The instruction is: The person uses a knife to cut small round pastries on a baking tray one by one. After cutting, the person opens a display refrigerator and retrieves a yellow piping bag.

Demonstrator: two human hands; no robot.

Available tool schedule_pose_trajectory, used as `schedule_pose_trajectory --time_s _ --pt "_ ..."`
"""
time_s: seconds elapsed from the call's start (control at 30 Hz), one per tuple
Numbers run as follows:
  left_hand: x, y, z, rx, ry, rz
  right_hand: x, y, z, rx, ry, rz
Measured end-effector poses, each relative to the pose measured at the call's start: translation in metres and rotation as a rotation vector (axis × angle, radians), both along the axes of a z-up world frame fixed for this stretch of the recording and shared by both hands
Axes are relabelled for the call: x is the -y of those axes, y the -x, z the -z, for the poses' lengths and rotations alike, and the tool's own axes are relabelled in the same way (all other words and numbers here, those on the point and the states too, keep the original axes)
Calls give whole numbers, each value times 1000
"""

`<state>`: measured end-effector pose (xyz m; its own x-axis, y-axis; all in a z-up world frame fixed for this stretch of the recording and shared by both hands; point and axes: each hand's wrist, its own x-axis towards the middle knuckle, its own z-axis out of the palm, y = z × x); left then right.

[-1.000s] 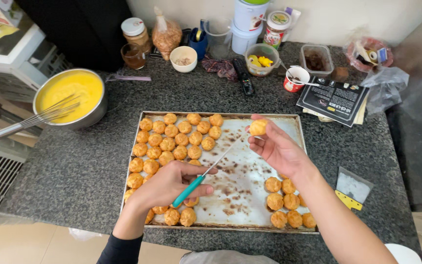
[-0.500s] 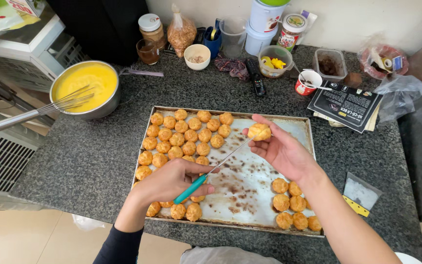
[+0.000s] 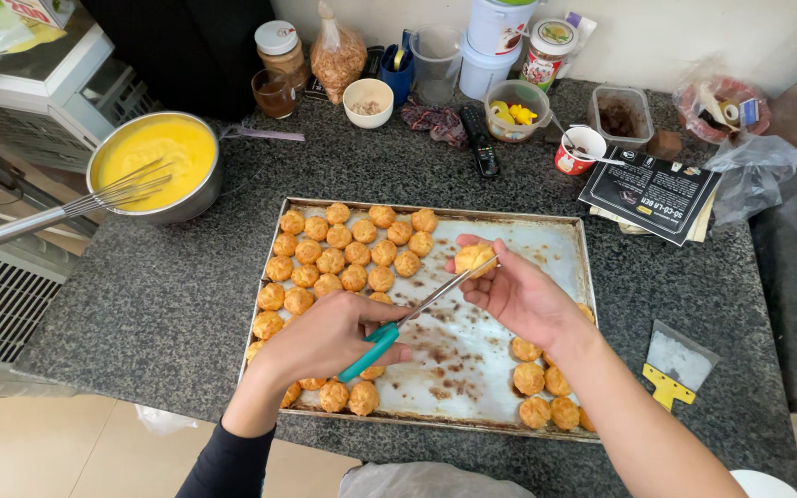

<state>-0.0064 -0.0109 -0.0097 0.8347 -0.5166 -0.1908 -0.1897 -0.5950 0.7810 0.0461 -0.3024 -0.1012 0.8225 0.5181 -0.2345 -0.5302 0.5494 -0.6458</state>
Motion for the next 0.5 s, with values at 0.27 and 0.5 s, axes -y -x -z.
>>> schedule_pose_trajectory --time_s 0.27,0.5 --pt "1 0 -3 -81 6 -5 0 3 1 8 -88 -57" --pt "0 2 1 -119 43 -1 -4 4 1 -46 -113 -29"
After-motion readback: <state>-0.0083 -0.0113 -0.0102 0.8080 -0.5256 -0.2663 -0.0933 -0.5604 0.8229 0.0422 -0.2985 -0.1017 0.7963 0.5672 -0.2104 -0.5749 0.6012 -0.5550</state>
